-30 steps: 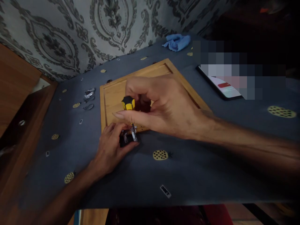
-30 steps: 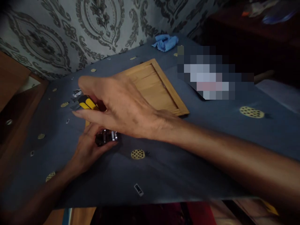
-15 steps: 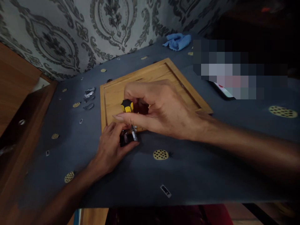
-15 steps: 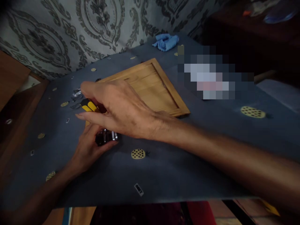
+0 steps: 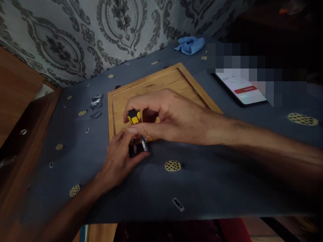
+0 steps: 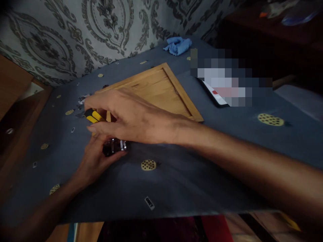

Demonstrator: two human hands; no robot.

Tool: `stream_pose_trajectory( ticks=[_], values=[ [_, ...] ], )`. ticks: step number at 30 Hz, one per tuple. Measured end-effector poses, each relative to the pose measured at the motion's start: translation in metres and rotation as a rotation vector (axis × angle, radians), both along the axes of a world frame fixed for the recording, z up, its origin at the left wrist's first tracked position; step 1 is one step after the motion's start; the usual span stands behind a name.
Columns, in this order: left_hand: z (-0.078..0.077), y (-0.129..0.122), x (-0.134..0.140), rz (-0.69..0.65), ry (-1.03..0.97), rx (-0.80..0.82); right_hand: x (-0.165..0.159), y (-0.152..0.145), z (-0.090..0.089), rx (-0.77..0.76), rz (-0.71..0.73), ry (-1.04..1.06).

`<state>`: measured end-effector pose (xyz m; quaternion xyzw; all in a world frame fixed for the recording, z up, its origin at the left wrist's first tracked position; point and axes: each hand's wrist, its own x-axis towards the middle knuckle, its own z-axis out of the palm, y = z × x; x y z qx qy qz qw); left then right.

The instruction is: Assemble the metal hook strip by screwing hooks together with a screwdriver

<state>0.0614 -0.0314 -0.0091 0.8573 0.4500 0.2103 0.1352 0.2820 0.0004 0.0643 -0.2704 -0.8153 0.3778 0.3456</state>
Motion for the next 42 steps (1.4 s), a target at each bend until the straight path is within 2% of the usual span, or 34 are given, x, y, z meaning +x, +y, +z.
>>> stream_pose_trajectory(
  ticks=[2, 4, 9, 14, 18, 21, 28, 36, 42],
  values=[
    [0.0, 0.0, -0.001, 0.006, 0.004, -0.009, 0.003, 0.002, 0.004, -0.058, 0.105, -0.014],
    [-0.001, -0.001, -0.002, 0.014, 0.011, -0.008, 0.004, 0.003, 0.006, -0.05, 0.125, -0.05],
    [-0.005, -0.001, -0.003, 0.04, 0.01, 0.013, -0.005, -0.002, 0.0, 0.219, -0.155, -0.044],
    [-0.002, -0.001, -0.002, -0.001, -0.008, 0.02, -0.009, -0.013, -0.006, 0.425, -0.293, 0.002],
    [0.002, -0.001, -0.001, 0.005, 0.006, -0.034, -0.006, -0.017, -0.001, 0.499, -0.468, 0.001],
    [0.002, -0.001, 0.0, 0.017, 0.011, -0.039, -0.005, -0.014, -0.001, 0.49, -0.433, -0.029],
    [0.0, 0.0, 0.0, 0.029, 0.017, -0.048, -0.008, -0.009, -0.007, 0.347, -0.327, -0.11],
    [0.0, 0.0, -0.001, 0.008, 0.019, -0.023, -0.011, -0.007, -0.015, 0.377, -0.301, 0.003],
    [0.0, 0.0, 0.0, 0.012, 0.007, -0.018, -0.011, -0.006, -0.016, 0.361, -0.258, -0.004]
  ],
)
